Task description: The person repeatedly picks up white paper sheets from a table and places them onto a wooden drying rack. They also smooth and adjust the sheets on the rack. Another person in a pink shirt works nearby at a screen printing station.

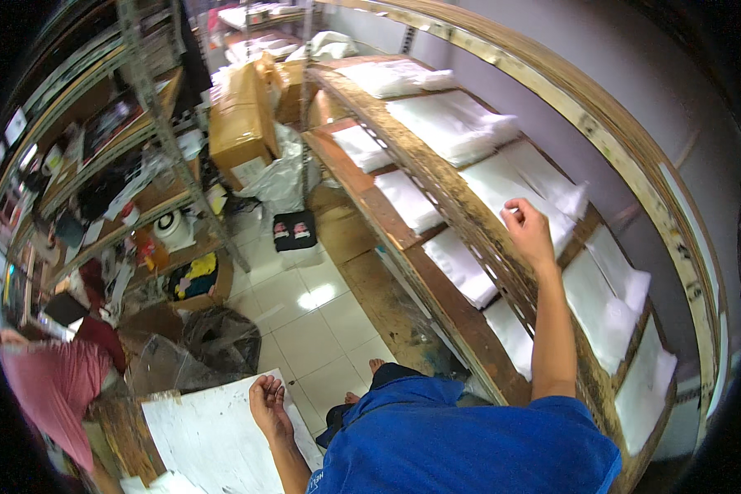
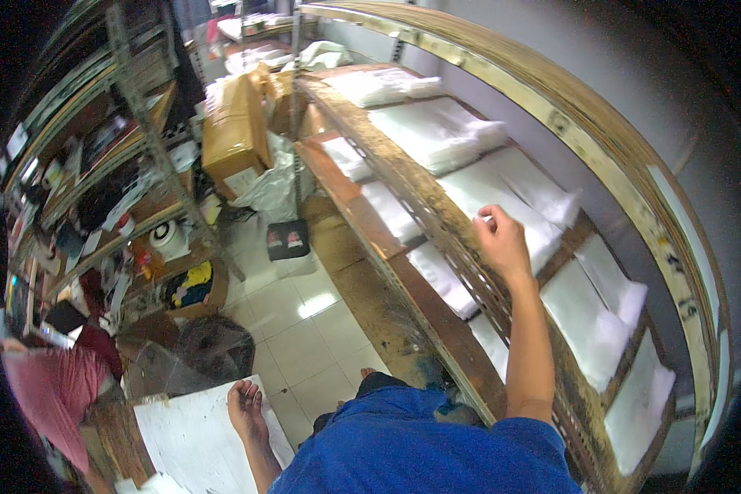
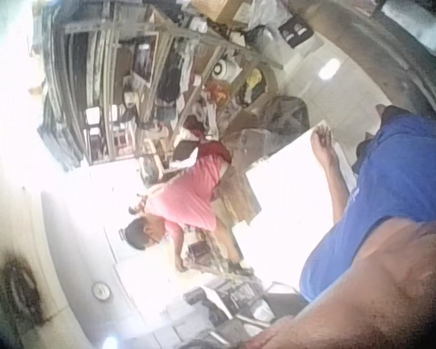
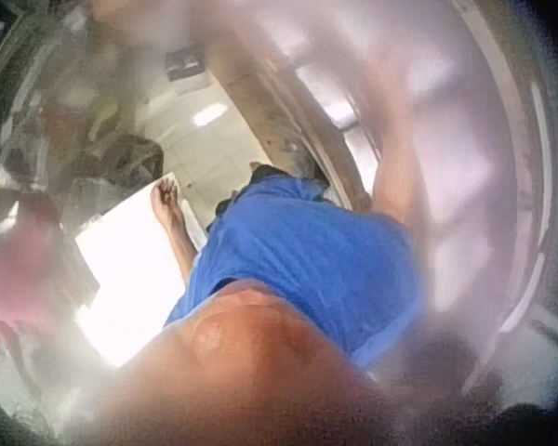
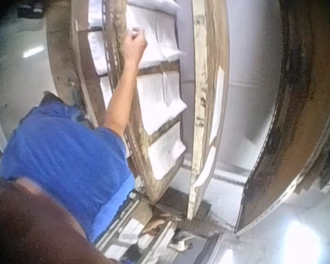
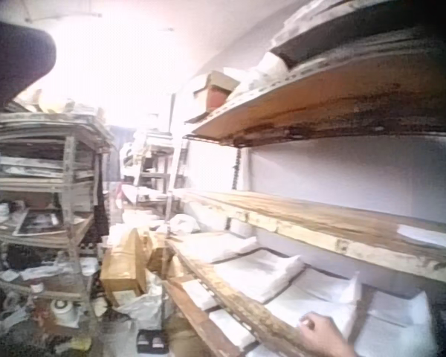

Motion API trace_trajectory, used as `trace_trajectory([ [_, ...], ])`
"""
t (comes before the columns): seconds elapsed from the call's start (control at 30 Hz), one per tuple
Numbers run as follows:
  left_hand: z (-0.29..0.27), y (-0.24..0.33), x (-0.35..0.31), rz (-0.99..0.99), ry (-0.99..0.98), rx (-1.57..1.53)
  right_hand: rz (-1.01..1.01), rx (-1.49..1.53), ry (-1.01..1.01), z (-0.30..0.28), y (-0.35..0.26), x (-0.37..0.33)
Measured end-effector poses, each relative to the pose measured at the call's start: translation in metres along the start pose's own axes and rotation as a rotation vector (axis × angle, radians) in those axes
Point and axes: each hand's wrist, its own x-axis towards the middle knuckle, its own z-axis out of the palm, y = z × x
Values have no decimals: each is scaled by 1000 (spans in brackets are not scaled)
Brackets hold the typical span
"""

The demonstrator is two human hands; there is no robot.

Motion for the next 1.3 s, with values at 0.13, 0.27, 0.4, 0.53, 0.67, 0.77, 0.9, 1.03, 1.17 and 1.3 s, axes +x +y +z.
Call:
trace_trajectory([
  [0.13,2,3,-9,14,54,-26,-182,272,-223,87,-48,-14],
  [0.27,-3,6,-23,67,185,-11,-287,496,-717,195,-88,-60],
  [0.4,-15,4,-47,199,336,-11,-194,658,-1200,302,-74,-118],
  [0.53,-20,0,-69,288,508,23,-43,419,-1576,394,3,-154],
  [0.67,-18,3,-89,400,706,168,-130,-51,-1693,423,69,-161],
  [0.77,-22,16,-108,448,946,415,-133,-260,-1743,420,79,-151],
  [0.9,-58,51,-121,578,1162,959,-251,-295,-1641,426,67,-133],
  [1.03,-134,97,-98,569,1233,1439,-166,-50,-1647,443,56,-118],
  [1.17,-216,133,-60,227,1413,1833,-160,120,-1603,449,42,-106],
  [1.3,-256,140,-49,-207,1199,1986,-315,114,-1491,429,21,-113],
])
